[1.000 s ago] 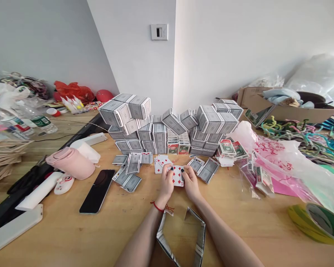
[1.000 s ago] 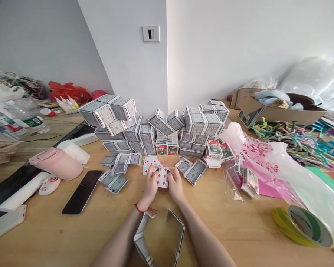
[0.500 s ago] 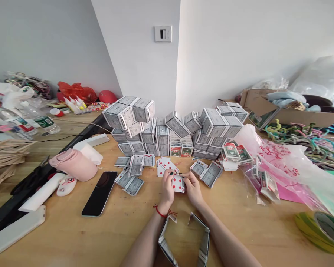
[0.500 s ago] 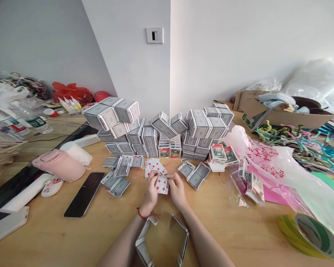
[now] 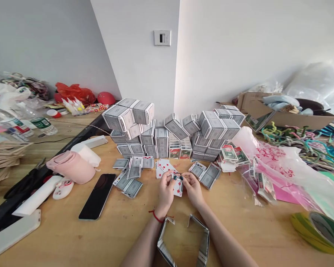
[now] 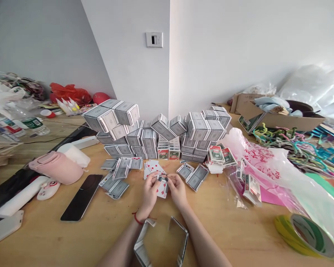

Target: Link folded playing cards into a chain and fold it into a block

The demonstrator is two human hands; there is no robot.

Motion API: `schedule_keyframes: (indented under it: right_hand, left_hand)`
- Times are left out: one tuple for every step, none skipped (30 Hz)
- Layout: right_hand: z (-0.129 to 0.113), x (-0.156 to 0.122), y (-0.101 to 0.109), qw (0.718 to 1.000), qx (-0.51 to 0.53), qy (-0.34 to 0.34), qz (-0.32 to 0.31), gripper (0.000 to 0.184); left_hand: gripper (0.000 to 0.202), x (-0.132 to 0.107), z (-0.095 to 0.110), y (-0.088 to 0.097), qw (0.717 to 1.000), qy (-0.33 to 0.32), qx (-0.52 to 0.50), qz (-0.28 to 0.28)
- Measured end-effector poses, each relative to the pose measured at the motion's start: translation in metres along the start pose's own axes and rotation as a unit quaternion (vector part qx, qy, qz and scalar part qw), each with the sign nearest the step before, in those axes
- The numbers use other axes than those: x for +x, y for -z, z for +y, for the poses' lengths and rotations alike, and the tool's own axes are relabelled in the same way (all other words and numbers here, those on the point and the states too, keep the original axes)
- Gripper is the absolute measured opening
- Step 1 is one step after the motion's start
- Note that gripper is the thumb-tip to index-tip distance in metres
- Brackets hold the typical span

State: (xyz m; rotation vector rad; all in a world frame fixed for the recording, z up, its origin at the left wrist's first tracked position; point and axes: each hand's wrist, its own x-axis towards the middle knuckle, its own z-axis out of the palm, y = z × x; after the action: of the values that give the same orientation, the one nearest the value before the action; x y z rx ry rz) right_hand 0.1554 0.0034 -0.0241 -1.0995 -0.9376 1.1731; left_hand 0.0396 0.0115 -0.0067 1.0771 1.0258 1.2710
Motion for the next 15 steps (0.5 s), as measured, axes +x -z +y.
schedule_keyframes:
  right_hand:
    - [0.0, 0.0009, 0.0009, 1.0, 0.012, -0.015, -0.01, 0.027]
    - [0.0003, 0.0016, 0.0018, 0.999, 0.022, -0.032, -0.02, 0.027]
    - [0.0007, 0.002, 0.0026, 0.998, 0.032, -0.047, -0.029, 0.027]
    - [0.001, 0.0023, 0.0031, 0.997, 0.041, -0.058, -0.037, 0.027]
    - [0.001, 0.0024, 0.0033, 0.996, 0.05, -0.065, -0.043, 0.026]
    - [0.0007, 0.0023, 0.0034, 0.995, 0.058, -0.069, -0.05, 0.026]
    - [-0.0001, 0.0021, 0.0034, 0.994, 0.063, -0.074, -0.058, 0.025]
    - [-0.0012, 0.0019, 0.0035, 0.992, 0.066, -0.077, -0.07, 0.025]
    - [-0.0025, 0.0016, 0.0038, 0.991, 0.065, -0.081, -0.084, 0.025]
    - [-0.0038, 0.0013, 0.0043, 0.99, 0.062, -0.084, -0.097, 0.026]
    - [-0.0049, 0.0012, 0.005, 0.989, 0.058, -0.085, -0.107, 0.026]
    - [-0.0056, 0.0012, 0.0059, 0.989, 0.053, -0.087, -0.111, 0.026]
    - [-0.006, 0.0013, 0.0069, 0.989, 0.048, -0.088, -0.109, 0.025]
    - [-0.006, 0.0017, 0.0079, 0.99, 0.045, -0.09, -0.103, 0.024]
    - [-0.0057, 0.0021, 0.0088, 0.99, 0.044, -0.092, -0.095, 0.023]
  left_hand:
    - [0.026, 0.0005, -0.0003, -0.0005, 1.0, -0.002, -0.003, 0.0]
    - [0.023, 0.0012, -0.0007, -0.0007, 1.0, -0.001, -0.005, -0.002]
    - [0.02, 0.0021, -0.0009, -0.0007, 1.0, 0.002, -0.009, -0.005]
    - [0.019, 0.0029, -0.001, -0.0005, 1.0, 0.007, -0.013, -0.009]
    - [0.019, 0.0037, -0.0009, -0.0002, 1.0, 0.012, -0.017, -0.012]
    - [0.019, 0.0044, -0.0006, 0.0001, 1.0, 0.013, -0.02, -0.013]
    - [0.019, 0.0049, -0.0004, 0.0004, 1.0, 0.013, -0.022, -0.012]
    - [0.019, 0.0053, -0.0001, 0.0007, 1.0, 0.013, -0.021, -0.011]
    - [0.019, 0.0054, 0.0001, 0.0008, 1.0, 0.014, -0.018, -0.013]
    - [0.019, 0.0055, 0.0003, 0.0009, 1.0, 0.016, -0.015, -0.017]
    - [0.019, 0.0056, 0.0004, 0.0009, 1.0, 0.017, -0.011, -0.023]
    - [0.019, 0.0056, 0.0005, 0.0009, 0.999, 0.017, -0.007, -0.03]
    - [0.019, 0.0057, 0.0005, 0.0009, 0.999, 0.016, -0.001, -0.034]
    - [0.02, 0.0058, 0.0004, 0.0008, 0.999, 0.015, 0.005, -0.036]
    - [0.02, 0.0061, 0.0003, 0.0007, 0.999, 0.014, 0.01, -0.035]
